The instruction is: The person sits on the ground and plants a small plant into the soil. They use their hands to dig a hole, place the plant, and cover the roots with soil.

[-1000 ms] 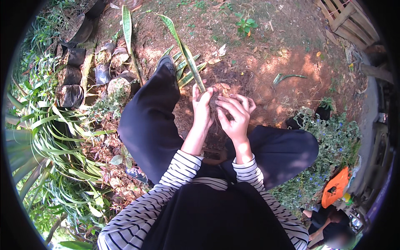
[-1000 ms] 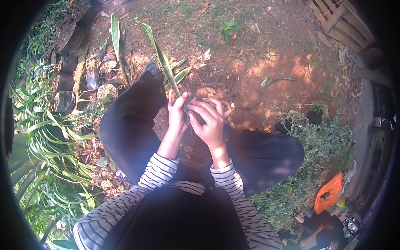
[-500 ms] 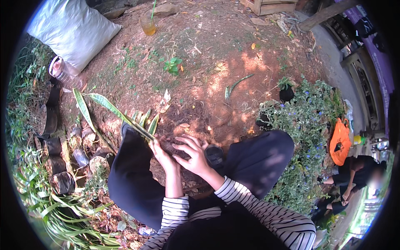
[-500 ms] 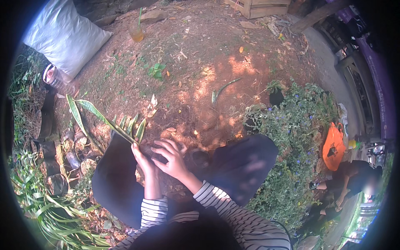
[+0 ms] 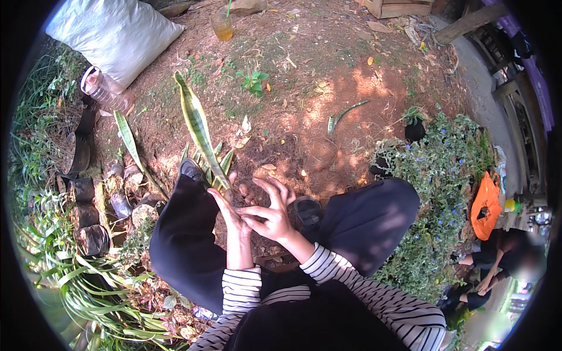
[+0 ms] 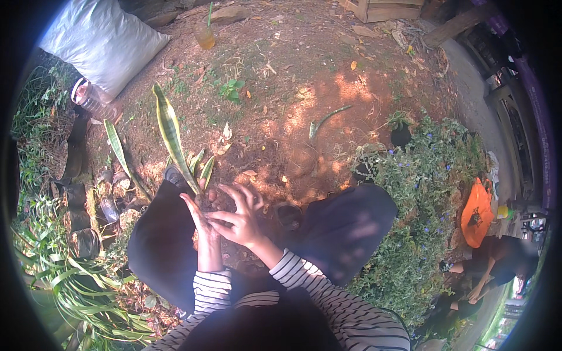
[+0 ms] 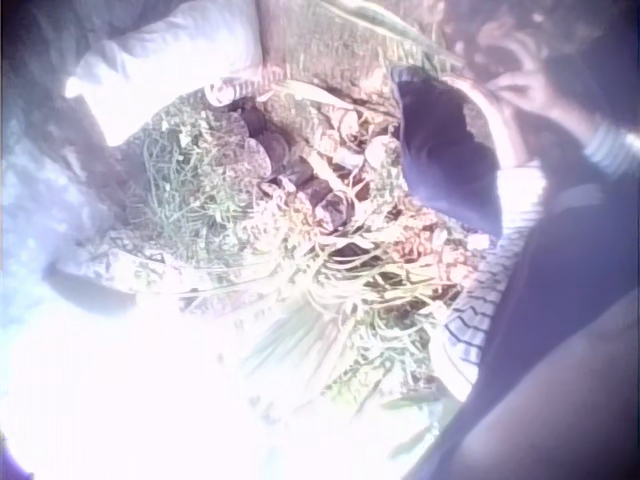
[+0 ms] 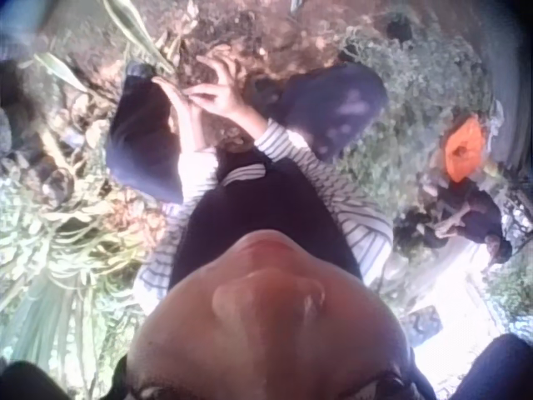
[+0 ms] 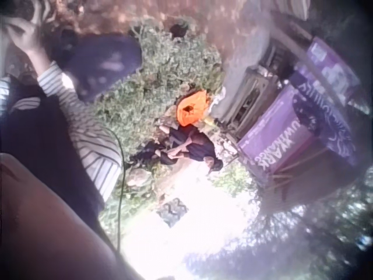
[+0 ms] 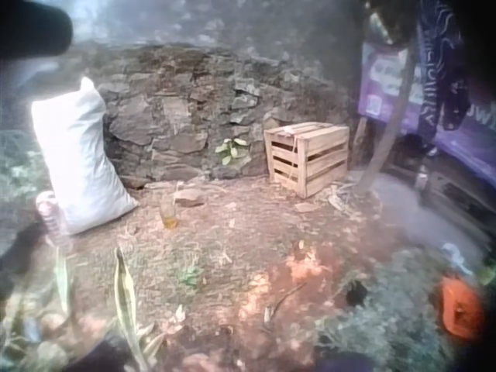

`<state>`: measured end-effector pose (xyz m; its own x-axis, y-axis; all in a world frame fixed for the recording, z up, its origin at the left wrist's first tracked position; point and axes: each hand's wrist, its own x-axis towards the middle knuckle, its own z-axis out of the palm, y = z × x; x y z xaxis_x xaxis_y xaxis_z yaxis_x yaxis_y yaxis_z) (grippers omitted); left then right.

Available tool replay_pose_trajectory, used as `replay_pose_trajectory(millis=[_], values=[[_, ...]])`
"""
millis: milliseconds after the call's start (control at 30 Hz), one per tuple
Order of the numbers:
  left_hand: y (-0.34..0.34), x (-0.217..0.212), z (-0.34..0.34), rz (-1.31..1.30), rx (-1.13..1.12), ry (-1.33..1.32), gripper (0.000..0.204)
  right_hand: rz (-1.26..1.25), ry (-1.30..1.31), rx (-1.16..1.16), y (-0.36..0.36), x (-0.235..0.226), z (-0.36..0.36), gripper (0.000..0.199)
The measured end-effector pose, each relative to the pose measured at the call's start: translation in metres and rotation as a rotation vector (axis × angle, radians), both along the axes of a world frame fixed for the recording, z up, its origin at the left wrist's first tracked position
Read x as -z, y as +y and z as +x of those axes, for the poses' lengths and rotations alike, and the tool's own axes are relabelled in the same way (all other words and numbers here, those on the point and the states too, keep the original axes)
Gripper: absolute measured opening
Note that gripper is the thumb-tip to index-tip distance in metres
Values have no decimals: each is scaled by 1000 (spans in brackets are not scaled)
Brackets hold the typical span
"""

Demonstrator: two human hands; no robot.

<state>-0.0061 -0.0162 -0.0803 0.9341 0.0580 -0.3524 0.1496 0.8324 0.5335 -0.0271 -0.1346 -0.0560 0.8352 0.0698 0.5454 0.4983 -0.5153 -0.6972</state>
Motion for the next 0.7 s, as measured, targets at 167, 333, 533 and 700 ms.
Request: replay_pose_trajectory(millis=[167,333,533,700], values=[[-5,-7,4,157,-103,28,43,187,-11,-20,-2,-2,10,24],[-10,-13,1,275,-198,14,41,214,138,31,-11,2,17,20],[-8,-12,3,169,-241,-176,52,83,127,-52,5,4,10,32],[-8,-21,2,35,-228,-225,47,-85,91,-43,12,13,5,36]])
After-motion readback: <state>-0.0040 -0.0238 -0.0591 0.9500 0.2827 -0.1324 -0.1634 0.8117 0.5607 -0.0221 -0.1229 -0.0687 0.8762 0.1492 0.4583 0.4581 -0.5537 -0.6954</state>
